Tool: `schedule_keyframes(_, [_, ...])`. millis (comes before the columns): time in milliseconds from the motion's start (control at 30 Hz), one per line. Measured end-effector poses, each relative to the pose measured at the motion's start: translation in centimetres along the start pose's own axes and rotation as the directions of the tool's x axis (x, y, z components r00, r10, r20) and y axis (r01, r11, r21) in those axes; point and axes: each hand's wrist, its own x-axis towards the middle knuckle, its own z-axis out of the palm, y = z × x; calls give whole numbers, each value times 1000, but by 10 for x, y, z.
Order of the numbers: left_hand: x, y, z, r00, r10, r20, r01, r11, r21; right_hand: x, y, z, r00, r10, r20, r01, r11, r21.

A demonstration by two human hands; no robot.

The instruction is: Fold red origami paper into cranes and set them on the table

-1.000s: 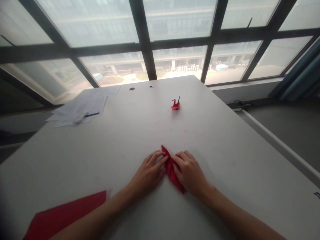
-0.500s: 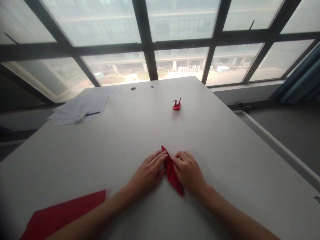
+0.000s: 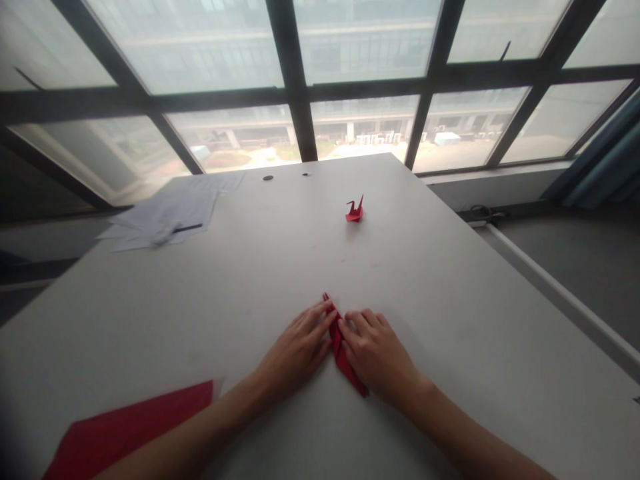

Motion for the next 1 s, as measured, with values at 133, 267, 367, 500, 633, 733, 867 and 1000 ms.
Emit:
schedule_keyframes(133, [0, -1, 1, 1000, 16, 24, -16, 1000, 17, -2, 1, 0, 1000, -25, 0, 25, 999, -44])
schedule_keyframes(267, [0, -3, 4, 998, 43, 45, -46, 996, 76, -2, 2, 2, 999, -36, -4, 35, 997, -65])
schedule_keyframes(367, [0, -5, 7, 997, 53, 57, -59, 991, 119, -3, 2, 2, 999, -37, 3, 37, 998, -56])
schedule_keyframes(500, [-1, -6, 8, 996, 65, 63, -73, 988, 139, -5, 1, 0, 1000, -22, 12, 22, 1000, -9])
schedule_keyframes(633, [-1, -5, 7, 995, 73, 70, -82, 988, 135, -5, 4, -2, 1000, 14, 15, -16, 994, 107])
schedule_keyframes(733, [0, -4, 5, 995, 74, 68, -82, 988, 128, -6, 7, -2, 992, 123, -20, -116, 974, 195])
schedule_keyframes(867, [0, -2, 4, 995, 64, 75, -74, 989, 131, -13, -5, -1, 971, 235, -44, -225, 961, 158])
schedule_keyframes(1000, [0, -2, 4, 995, 45, 85, -56, 990, 131, -27, -32, 12, 990, 141, 33, -141, 990, 18])
